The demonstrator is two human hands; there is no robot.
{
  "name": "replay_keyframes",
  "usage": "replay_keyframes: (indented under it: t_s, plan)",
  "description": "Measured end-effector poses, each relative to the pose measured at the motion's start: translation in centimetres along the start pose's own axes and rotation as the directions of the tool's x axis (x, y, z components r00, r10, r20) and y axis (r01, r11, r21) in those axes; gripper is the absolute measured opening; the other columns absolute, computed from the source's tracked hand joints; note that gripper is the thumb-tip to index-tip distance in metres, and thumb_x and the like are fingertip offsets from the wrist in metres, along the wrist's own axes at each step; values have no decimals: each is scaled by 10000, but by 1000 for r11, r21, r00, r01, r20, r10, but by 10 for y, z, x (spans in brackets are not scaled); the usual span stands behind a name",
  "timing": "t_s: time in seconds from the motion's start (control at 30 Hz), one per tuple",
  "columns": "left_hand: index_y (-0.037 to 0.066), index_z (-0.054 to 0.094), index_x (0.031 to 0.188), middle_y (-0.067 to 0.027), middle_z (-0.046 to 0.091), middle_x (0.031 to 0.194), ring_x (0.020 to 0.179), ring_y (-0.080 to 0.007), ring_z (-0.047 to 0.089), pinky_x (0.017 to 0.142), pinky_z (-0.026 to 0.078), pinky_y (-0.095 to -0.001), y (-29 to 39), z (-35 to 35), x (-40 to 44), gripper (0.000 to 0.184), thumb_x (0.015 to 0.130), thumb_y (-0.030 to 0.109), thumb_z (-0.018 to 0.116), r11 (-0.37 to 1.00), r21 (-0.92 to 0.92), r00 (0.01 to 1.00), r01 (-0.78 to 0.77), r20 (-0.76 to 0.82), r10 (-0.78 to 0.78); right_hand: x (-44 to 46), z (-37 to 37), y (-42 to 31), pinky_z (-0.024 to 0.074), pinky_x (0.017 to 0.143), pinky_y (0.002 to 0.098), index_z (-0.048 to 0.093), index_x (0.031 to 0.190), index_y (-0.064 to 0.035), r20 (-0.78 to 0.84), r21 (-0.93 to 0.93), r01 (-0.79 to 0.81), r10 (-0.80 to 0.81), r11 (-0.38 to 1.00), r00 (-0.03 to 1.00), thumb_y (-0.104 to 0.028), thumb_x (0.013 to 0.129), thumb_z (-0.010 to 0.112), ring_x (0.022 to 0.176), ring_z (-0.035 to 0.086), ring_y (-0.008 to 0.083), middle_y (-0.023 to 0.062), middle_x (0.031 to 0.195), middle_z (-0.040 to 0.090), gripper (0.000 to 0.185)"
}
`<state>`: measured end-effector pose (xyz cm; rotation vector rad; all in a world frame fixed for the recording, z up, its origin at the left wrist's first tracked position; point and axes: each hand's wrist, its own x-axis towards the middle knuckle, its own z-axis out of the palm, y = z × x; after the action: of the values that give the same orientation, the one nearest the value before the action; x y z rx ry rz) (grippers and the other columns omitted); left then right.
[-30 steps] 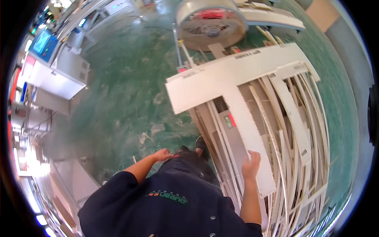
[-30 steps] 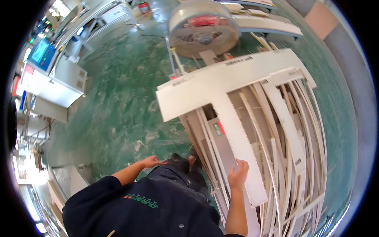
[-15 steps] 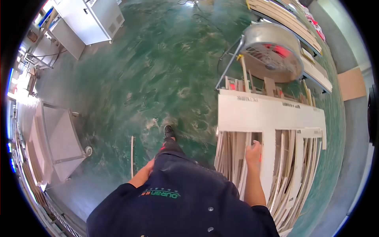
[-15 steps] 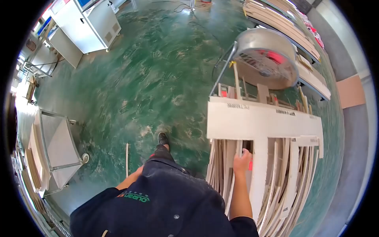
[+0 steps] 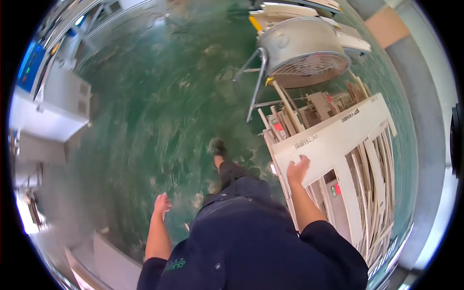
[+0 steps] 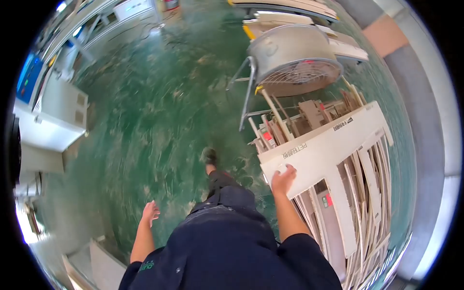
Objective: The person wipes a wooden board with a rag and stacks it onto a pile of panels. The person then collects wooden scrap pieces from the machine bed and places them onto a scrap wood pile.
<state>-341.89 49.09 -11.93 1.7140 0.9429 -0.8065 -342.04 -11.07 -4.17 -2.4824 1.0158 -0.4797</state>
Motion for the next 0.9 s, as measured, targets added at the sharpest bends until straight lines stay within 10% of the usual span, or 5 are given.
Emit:
replay_keyframes:
  t_s: [0.27, 0.5, 0.8, 0.87, 0.9]
  plan:
    - [113, 534, 1108, -64, 602, 859, 640, -159, 562, 502, 431, -304, 173, -35, 75, 304, 922, 350, 580, 989, -151, 1000, 3, -20, -6, 114, 177, -208, 412, 961, 450, 511, 1106, -10, 405, 270, 41, -152, 962, 901, -125, 739, 593, 1083, 493, 394, 220, 1102, 500, 393]
    - [45, 563, 1046, -76, 630, 889, 687, -172, 601, 533, 438, -306, 296, -47, 138, 327, 932, 352, 561, 978, -198, 995, 58, -72, -73, 251, 288, -493, 481, 888, 422, 575, 1140, -76, 722, 504, 416, -634, 757, 279, -217, 831, 636, 1039, 567, 356, 178, 1131, 547, 345]
    - [76, 593, 728, -66, 573, 637, 523, -200, 547, 460, 411, -358, 481, -69, 364, 304, 886, 332, 560, 960, -11, 946, 279, 176, -272, 464, 456, -635, 494, 864, 405, 616, 1096, -42, 717, 444, 376, -575, 813, 395, -226, 814, 638, 984, 613, 335, 192, 1034, 630, 337]
    - [51, 628, 729, -107, 609, 656, 554, -248, 583, 498, 444, -404, 564, -92, 457, 326, 875, 333, 554, 857, 477, 952, -195, 301, 50, 493, 485, -602, 481, 906, 436, 625, 1120, -43, 859, 246, 337, -366, 909, 359, -303, 810, 629, 1065, 600, 365, 222, 1115, 637, 404]
    - [27, 651, 732, -148, 631, 679, 609, -288, 616, 562, 474, -432, 614, -90, 489, 362, 870, 346, 547, 866, 494, 972, -78, 229, -43, 501, 485, -586, 484, 912, 433, 617, 1137, -52, 911, 128, 324, -240, 937, 336, -346, 826, 612, 1070, 604, 356, 211, 1116, 642, 429]
